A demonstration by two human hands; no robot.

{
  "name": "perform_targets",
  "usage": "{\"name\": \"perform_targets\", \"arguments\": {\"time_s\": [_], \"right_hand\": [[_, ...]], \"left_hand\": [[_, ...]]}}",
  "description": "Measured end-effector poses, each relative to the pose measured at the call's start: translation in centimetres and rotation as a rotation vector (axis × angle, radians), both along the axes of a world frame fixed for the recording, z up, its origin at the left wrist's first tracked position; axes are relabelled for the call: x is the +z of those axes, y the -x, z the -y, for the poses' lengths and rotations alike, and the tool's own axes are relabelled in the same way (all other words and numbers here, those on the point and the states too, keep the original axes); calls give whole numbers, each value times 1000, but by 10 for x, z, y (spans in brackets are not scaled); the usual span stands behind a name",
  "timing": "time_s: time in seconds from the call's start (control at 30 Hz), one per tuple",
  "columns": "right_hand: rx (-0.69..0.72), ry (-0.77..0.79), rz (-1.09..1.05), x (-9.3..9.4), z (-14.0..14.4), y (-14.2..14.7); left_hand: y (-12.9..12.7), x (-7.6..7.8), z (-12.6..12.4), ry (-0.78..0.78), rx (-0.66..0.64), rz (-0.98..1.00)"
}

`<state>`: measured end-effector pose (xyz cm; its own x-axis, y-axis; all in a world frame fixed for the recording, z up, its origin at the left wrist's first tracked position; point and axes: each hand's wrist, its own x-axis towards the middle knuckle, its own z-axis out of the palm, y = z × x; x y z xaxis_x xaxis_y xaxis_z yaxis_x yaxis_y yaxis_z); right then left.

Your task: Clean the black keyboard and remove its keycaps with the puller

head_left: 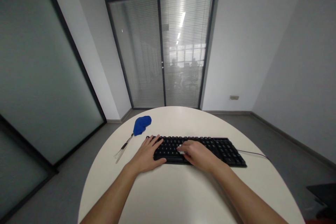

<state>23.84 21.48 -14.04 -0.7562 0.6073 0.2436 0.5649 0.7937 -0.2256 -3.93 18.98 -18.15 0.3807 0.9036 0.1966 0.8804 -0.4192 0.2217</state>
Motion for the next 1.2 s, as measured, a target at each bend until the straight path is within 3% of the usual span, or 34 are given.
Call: {"name": "perform_targets", "arguments": {"time_s": [0.17, 0.5, 0.7, 0.77, 0.87, 1.2], "right_hand": [[72, 57, -11, 3, 3, 2], [-8, 143, 58, 17, 2, -12], [121, 20, -55, 1, 15, 18], [217, -13, -35, -7, 19, 31], [236, -27, -14, -9, 22, 37], [88, 173, 30, 13, 7, -2]], "left_hand": [[0, 0, -1, -6, -13, 6], [0, 3, 1, 9, -11, 18], [0, 2, -1, 1, -24, 17], [0, 1, -2, -3, -28, 5], [1, 1, -3, -4, -36, 4], [2, 3, -2, 21, -41, 26]]}}
